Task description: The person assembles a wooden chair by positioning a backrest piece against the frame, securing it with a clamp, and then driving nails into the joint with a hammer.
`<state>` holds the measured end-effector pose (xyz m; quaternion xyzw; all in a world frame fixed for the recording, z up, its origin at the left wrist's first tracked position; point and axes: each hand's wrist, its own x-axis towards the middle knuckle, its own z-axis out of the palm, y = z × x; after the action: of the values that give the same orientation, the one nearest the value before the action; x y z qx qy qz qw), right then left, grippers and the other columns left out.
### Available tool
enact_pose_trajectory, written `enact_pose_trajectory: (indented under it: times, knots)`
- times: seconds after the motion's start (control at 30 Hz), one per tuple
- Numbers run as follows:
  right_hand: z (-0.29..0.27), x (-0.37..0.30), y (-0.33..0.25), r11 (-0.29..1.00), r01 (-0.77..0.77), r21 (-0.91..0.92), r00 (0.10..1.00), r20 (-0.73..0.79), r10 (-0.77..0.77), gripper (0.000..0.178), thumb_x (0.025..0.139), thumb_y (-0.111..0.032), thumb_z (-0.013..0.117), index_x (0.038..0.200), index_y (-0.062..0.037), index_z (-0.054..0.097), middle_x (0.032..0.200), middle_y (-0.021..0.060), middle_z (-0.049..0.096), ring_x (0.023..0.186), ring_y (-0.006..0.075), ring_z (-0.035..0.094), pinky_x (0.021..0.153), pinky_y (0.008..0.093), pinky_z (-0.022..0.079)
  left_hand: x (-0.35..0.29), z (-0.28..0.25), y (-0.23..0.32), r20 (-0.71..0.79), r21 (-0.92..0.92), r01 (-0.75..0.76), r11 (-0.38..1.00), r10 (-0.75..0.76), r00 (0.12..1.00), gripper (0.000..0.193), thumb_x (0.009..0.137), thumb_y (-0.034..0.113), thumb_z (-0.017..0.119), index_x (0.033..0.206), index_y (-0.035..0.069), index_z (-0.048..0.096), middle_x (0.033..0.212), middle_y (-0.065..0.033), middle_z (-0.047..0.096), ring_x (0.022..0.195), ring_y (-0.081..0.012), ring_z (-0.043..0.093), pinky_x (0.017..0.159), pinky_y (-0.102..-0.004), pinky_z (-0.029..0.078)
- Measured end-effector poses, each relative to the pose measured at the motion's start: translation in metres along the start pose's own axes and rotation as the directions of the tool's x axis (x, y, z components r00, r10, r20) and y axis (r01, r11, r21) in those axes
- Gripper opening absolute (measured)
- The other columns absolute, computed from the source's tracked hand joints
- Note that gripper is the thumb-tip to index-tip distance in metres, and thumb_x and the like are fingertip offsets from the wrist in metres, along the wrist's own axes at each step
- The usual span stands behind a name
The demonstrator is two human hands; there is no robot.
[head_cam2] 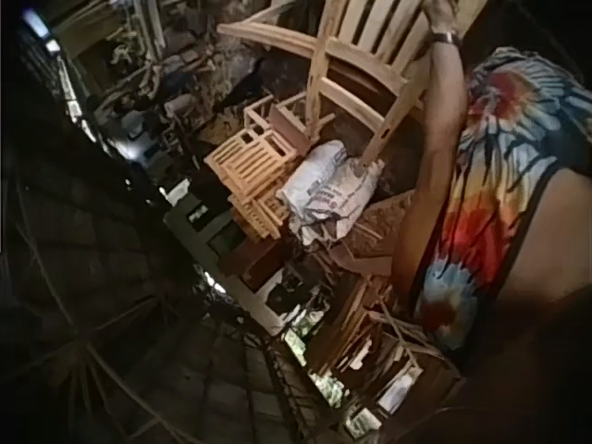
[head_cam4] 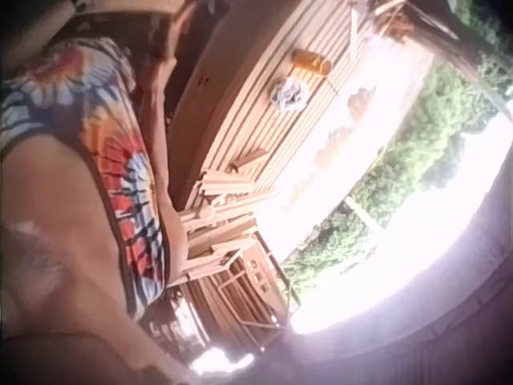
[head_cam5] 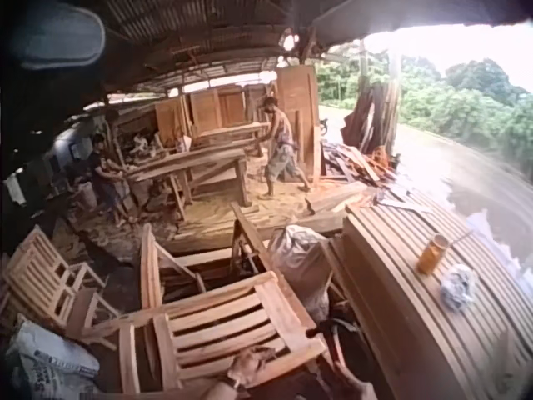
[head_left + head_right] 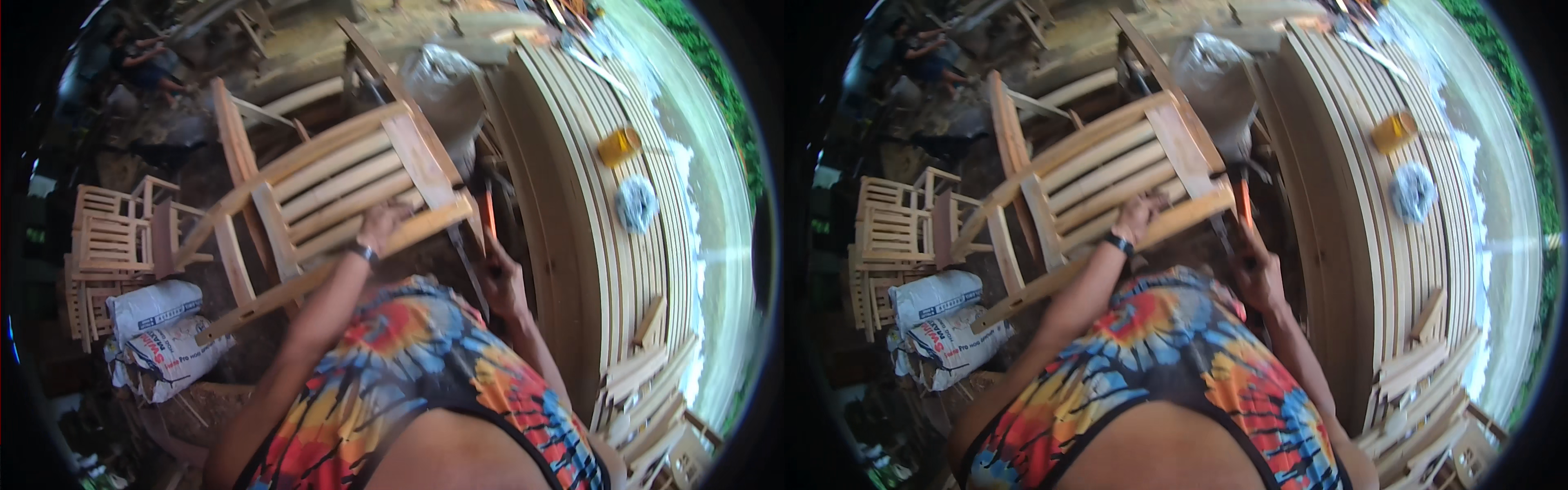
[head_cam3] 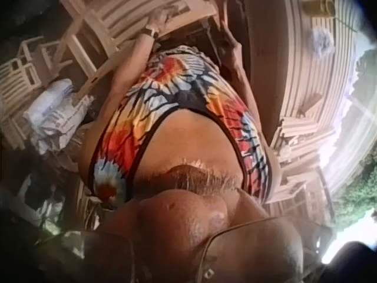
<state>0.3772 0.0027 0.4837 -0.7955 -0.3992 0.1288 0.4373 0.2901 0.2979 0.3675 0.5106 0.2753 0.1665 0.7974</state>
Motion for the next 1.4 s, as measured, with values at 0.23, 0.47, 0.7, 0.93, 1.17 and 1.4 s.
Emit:
enact_pose_trajectory:
  times: [0.23, 0.47, 0.7, 0.93, 1.17, 1.4]
  knots:
    - [-0.013, 0.024, -0.026, 0.939, -0.324, 0.113, 0.939, 0.159, 0.305, 0.041, 0.093, -0.021, 0.075, 0.126, 0.0001, 0.063, 0.071, 0.0025, 0.057, 0.063, 0.0107, 0.052, 0.061, 0.0299, 0.045, 0.031, 0.014, -0.039, -0.022, 0.075, -0.158, 0.984, 0.161, 0.987, 0.023, 0.089, 0.016, 0.080, 0.103, -0.001, 0.076, 0.096, -0.0053, 0.076, 0.088, -0.0118, 0.069, 0.084, -0.0246, 0.055]
    - [-0.015, -0.015, -0.017, 0.934, -0.358, -0.022, 0.920, 0.162, 0.356, 0.026, 0.094, -0.024, 0.073, 0.100, 0.0006, 0.068, 0.074, 0.0011, 0.061, 0.069, 0.0081, 0.053, 0.065, 0.0299, 0.045, 0.036, 0.038, -0.040, 0.019, 0.264, -0.226, 0.938, 0.229, 0.973, 0.026, 0.089, 0.015, 0.079, 0.103, -0.006, 0.077, 0.096, -0.0078, 0.077, 0.086, -0.0111, 0.070, 0.083, -0.0246, 0.054]
    - [-0.015, -0.008, -0.020, 0.940, -0.342, -0.007, 0.918, 0.211, 0.336, 0.030, 0.093, -0.026, 0.073, 0.107, 0.0000, 0.066, 0.078, 0.0046, 0.064, 0.074, 0.0098, 0.058, 0.069, 0.0323, 0.048, 0.045, 0.037, -0.047, 0.038, 0.410, -0.298, 0.862, 0.310, 0.950, 0.023, 0.087, 0.015, 0.080, 0.099, -0.004, 0.078, 0.092, -0.0123, 0.079, 0.083, -0.0149, 0.073, 0.080, -0.0273, 0.056]
    - [-0.023, 0.013, -0.035, 0.918, -0.257, -0.302, 0.904, 0.261, 0.339, 0.039, 0.096, -0.032, 0.069, 0.112, 0.0028, 0.064, 0.087, 0.0224, 0.071, 0.083, 0.0333, 0.072, 0.076, 0.0425, 0.053, 0.035, 0.046, -0.041, 0.045, 0.481, -0.273, 0.833, 0.287, 0.957, 0.020, 0.087, 0.013, 0.080, 0.097, -0.004, 0.078, 0.092, -0.0090, 0.079, 0.082, -0.0107, 0.070, 0.080, -0.0259, 0.055]
    - [-0.012, 0.032, -0.036, 0.889, -0.173, -0.424, 0.917, 0.261, 0.302, 0.038, 0.098, -0.038, 0.065, 0.108, -0.0005, 0.063, 0.078, 0.0262, 0.068, 0.076, 0.0454, 0.068, 0.068, 0.0513, 0.051, 0.034, 0.041, -0.039, 0.111, 0.416, -0.367, 0.832, 0.354, 0.929, 0.020, 0.085, 0.016, 0.082, 0.098, 0.001, 0.080, 0.092, -0.0095, 0.078, 0.082, -0.0140, 0.071, 0.078, -0.0281, 0.055]
    - [-0.005, 0.041, -0.008, 0.844, -0.055, -0.533, 0.923, 0.294, 0.246, 0.038, 0.099, -0.039, 0.066, 0.104, -0.0018, 0.061, 0.069, 0.0255, 0.064, 0.069, 0.0456, 0.066, 0.063, 0.0521, 0.050, 0.036, 0.038, -0.038, 0.218, 0.516, -0.562, 0.647, 0.535, 0.816, 0.016, 0.083, 0.017, 0.080, 0.082, 0.002, 0.076, 0.079, -0.0109, 0.073, 0.074, -0.0181, 0.069, 0.069, -0.0325, 0.052]
